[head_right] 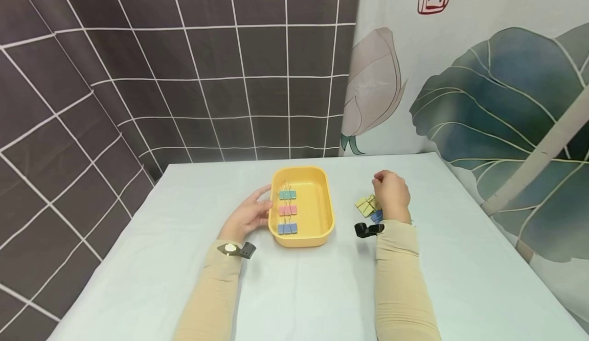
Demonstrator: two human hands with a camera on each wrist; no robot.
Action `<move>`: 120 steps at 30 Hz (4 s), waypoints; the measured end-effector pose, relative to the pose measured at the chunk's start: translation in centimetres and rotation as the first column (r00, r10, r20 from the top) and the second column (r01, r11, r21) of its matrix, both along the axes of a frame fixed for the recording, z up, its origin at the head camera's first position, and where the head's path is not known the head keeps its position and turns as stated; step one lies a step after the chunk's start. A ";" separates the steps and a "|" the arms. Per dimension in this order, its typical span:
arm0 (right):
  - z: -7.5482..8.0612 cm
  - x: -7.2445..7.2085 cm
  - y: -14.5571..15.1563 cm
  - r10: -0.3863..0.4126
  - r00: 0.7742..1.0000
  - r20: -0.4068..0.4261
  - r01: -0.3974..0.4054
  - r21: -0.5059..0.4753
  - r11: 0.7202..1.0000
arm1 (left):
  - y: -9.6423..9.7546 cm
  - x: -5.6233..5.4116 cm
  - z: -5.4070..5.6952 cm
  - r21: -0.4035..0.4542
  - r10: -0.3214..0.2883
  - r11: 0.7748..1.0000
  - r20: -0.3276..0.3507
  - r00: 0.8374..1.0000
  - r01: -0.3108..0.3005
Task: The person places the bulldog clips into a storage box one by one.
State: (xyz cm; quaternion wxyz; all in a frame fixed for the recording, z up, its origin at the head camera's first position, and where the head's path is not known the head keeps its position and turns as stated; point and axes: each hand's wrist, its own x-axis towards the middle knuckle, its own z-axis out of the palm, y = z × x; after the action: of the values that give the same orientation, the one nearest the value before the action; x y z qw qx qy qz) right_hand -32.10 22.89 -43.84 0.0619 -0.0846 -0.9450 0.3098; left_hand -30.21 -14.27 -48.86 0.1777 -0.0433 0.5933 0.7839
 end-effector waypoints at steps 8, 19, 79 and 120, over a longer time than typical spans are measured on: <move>-0.1 -0.1 1.6 -0.094 0.989 0.111 0.092 0.024 0.995 | 0.2 0.0 0.2 -0.014 0.000 1.000 -0.004 1.000 0.000; -0.6 0.2 2.2 -0.112 0.979 0.168 0.104 0.057 0.993 | 0.2 0.0 -0.2 -0.016 0.003 1.000 -0.002 1.000 -0.003; 4.9 -2.4 -4.6 0.104 0.983 -0.154 -0.087 0.114 0.990 | 0.2 0.2 0.3 -0.018 0.017 1.000 0.003 1.000 -0.017; 2.5 -6.8 -11.4 0.607 0.788 0.103 -0.604 0.318 0.731 | 0.1 0.4 0.5 -0.023 0.012 1.000 0.002 1.000 -0.012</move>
State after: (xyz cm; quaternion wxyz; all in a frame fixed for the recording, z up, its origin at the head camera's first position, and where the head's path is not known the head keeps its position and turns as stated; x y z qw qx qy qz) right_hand -38.93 11.45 -41.34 -0.0249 0.2406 -0.9589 0.1485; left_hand -29.85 -14.14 -48.40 0.1732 -0.0495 0.6019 0.7780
